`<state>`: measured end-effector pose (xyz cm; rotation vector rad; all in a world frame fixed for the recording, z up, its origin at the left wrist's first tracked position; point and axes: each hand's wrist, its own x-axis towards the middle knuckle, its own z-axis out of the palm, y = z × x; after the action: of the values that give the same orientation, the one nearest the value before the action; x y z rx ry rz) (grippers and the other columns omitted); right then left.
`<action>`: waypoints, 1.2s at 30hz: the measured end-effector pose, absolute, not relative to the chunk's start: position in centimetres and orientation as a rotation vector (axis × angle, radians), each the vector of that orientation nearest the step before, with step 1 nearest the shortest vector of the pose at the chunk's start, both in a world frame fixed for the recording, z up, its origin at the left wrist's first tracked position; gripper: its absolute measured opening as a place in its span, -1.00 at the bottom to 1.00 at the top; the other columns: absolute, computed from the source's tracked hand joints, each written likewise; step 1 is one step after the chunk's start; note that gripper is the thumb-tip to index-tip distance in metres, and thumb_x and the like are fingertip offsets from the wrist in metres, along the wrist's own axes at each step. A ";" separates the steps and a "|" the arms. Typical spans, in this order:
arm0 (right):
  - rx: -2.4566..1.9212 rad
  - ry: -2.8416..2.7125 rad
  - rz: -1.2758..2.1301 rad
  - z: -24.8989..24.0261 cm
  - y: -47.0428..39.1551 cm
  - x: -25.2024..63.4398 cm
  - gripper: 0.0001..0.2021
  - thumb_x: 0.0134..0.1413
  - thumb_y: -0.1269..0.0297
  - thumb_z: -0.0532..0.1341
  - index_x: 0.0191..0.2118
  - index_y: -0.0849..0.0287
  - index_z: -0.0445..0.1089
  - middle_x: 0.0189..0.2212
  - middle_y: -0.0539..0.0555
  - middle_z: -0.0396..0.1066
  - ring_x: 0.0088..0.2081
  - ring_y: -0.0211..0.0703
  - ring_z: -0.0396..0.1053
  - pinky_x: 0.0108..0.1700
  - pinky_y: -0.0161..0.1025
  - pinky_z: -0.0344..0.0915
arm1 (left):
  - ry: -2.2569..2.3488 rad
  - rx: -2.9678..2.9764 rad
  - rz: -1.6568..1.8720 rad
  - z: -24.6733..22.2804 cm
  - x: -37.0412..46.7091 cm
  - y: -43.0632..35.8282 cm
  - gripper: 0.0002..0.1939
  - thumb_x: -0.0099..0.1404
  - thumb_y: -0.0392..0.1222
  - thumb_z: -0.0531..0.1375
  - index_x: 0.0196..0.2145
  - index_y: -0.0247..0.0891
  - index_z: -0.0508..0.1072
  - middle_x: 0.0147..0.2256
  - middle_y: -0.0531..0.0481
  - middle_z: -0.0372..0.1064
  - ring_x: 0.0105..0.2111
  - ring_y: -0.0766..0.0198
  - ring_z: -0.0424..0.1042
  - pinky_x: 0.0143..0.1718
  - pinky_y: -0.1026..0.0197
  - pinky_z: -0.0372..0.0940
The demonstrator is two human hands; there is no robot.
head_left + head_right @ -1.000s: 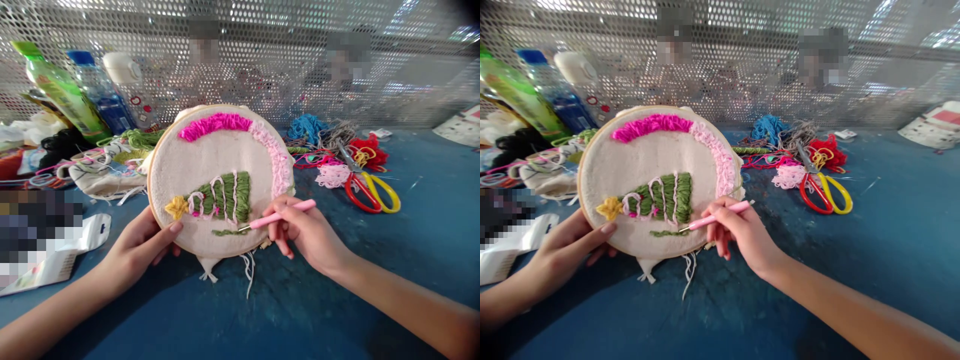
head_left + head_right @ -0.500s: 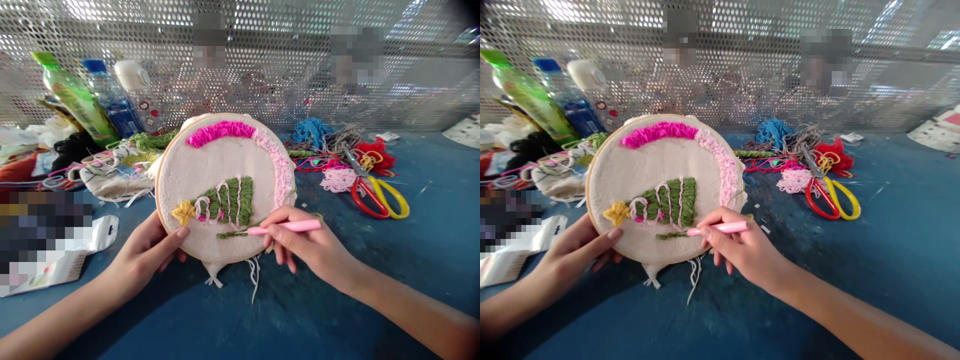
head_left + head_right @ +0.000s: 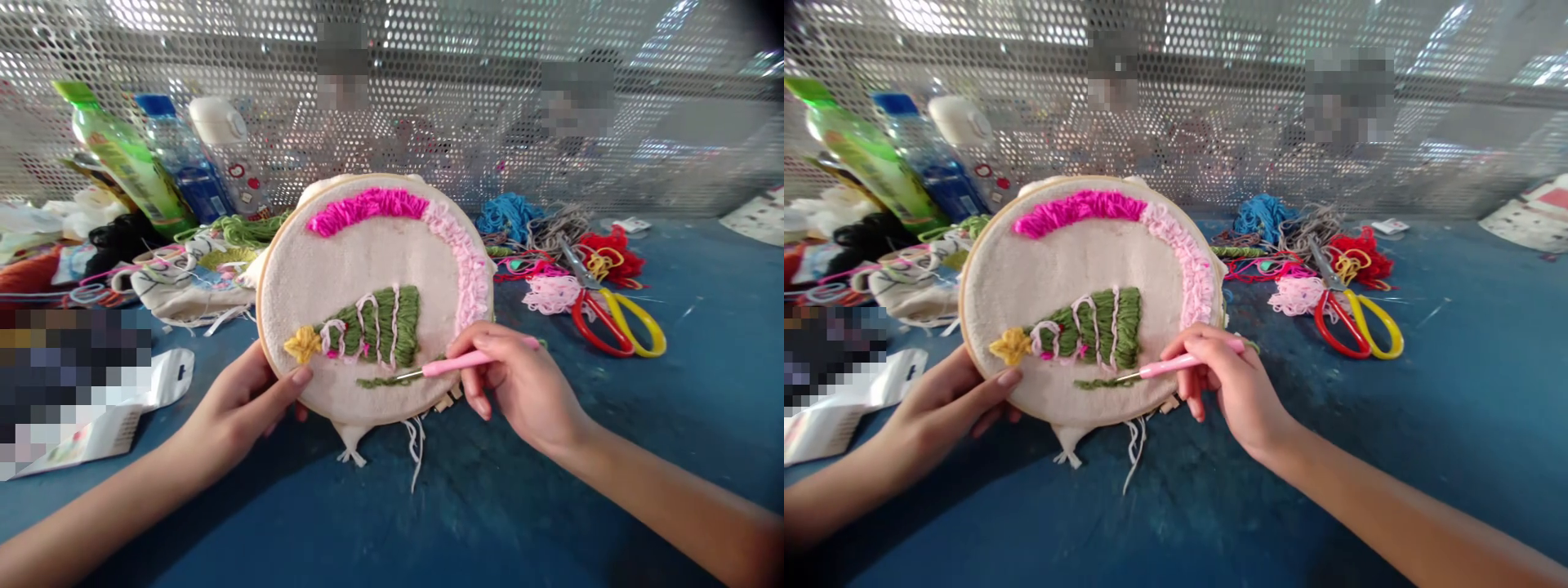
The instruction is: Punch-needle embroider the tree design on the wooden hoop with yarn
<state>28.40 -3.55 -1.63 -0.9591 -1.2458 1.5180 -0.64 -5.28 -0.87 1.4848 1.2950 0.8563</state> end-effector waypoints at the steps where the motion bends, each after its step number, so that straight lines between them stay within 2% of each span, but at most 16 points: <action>1: -0.964 -1.222 1.502 -1.6 -3.5 28.5 -0.77 0.17 0.24 0.08 -0.39 0.21 0.41 -0.68 -0.02 0.35 -0.71 -0.32 0.23 -0.71 -0.40 0.16 | 1.300 1.474 0.844 -0.9 -0.7 -5.2 -0.71 0.28 0.07 0.17 -0.24 -0.20 0.29 -0.59 0.11 0.38 -0.67 0.41 0.20 -0.72 0.43 0.10; 5: -0.936 -1.202 1.501 -1.3 -3.4 28.7 -0.83 0.13 0.27 0.10 -0.42 0.16 0.37 -0.71 -0.05 0.31 -0.73 -0.31 0.21 -0.73 -0.39 0.17 | 1.266 1.479 0.817 -1.0 -0.8 -5.1 -0.71 0.30 0.07 0.16 -0.24 -0.20 0.27 -0.58 0.11 0.39 -0.67 0.42 0.19 -0.70 0.43 0.10; 11: -0.915 -1.204 1.516 -1.3 -3.7 28.8 -0.82 0.20 0.27 0.08 -0.38 0.15 0.35 -0.68 -0.06 0.34 -0.72 -0.32 0.24 -0.74 -0.43 0.18 | 1.270 1.484 0.831 -1.0 -0.9 -5.3 -0.72 0.30 0.06 0.17 -0.24 -0.18 0.27 -0.58 0.12 0.39 -0.66 0.42 0.20 -0.71 0.44 0.11; 19: -1.037 -1.681 1.523 -1.0 -5.3 27.1 -0.82 0.23 0.16 0.17 -0.17 0.15 0.36 -0.35 0.06 0.45 -0.53 -0.32 0.37 -0.66 -0.46 0.26 | 1.224 1.522 0.890 -0.5 -0.1 -6.1 -0.76 0.31 0.03 0.17 -0.22 -0.17 0.28 -0.59 0.14 0.37 -0.69 0.42 0.20 -0.76 0.46 0.10; 21: -1.043 -1.713 1.553 -1.1 -5.3 26.7 -0.80 0.23 0.15 0.16 -0.14 0.15 0.35 -0.33 0.07 0.46 -0.52 -0.32 0.37 -0.66 -0.47 0.26 | 1.196 1.544 0.895 -0.4 0.0 -6.1 -0.76 0.31 0.03 0.17 -0.23 -0.17 0.28 -0.58 0.14 0.37 -0.68 0.43 0.20 -0.75 0.47 0.12; 25: -0.975 -1.455 1.594 -1.2 -4.6 26.8 -0.84 0.22 0.21 0.13 -0.29 0.18 0.36 -0.51 0.02 0.45 -0.62 -0.30 0.34 -0.70 -0.44 0.23 | 1.199 1.572 0.866 -0.5 -0.3 -5.8 -0.77 0.32 0.03 0.15 -0.23 -0.17 0.28 -0.58 0.14 0.38 -0.69 0.44 0.18 -0.74 0.49 0.11; 30: -0.909 -1.119 1.562 -0.9 -3.8 27.6 -0.84 0.09 0.31 0.09 -0.45 0.17 0.34 -0.75 -0.06 0.30 -0.74 -0.32 0.19 -0.74 -0.43 0.12 | 1.191 1.543 0.868 -0.7 -0.4 -5.5 -0.76 0.32 0.03 0.15 -0.22 -0.18 0.28 -0.57 0.15 0.38 -0.68 0.46 0.17 -0.73 0.50 0.11; 36: -0.892 -1.166 1.561 -1.0 -3.9 27.6 -0.83 0.12 0.31 0.09 -0.43 0.16 0.37 -0.72 -0.04 0.34 -0.71 -0.31 0.23 -0.68 -0.41 0.17 | 1.181 1.513 0.861 -0.6 -0.1 -5.6 -0.78 0.33 -0.01 0.15 -0.20 -0.19 0.29 -0.58 0.15 0.38 -0.69 0.48 0.16 -0.73 0.51 0.09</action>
<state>27.58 -3.92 -1.03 -0.8920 -1.1656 1.5611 -0.12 -5.61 -0.56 1.5130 1.1812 0.8615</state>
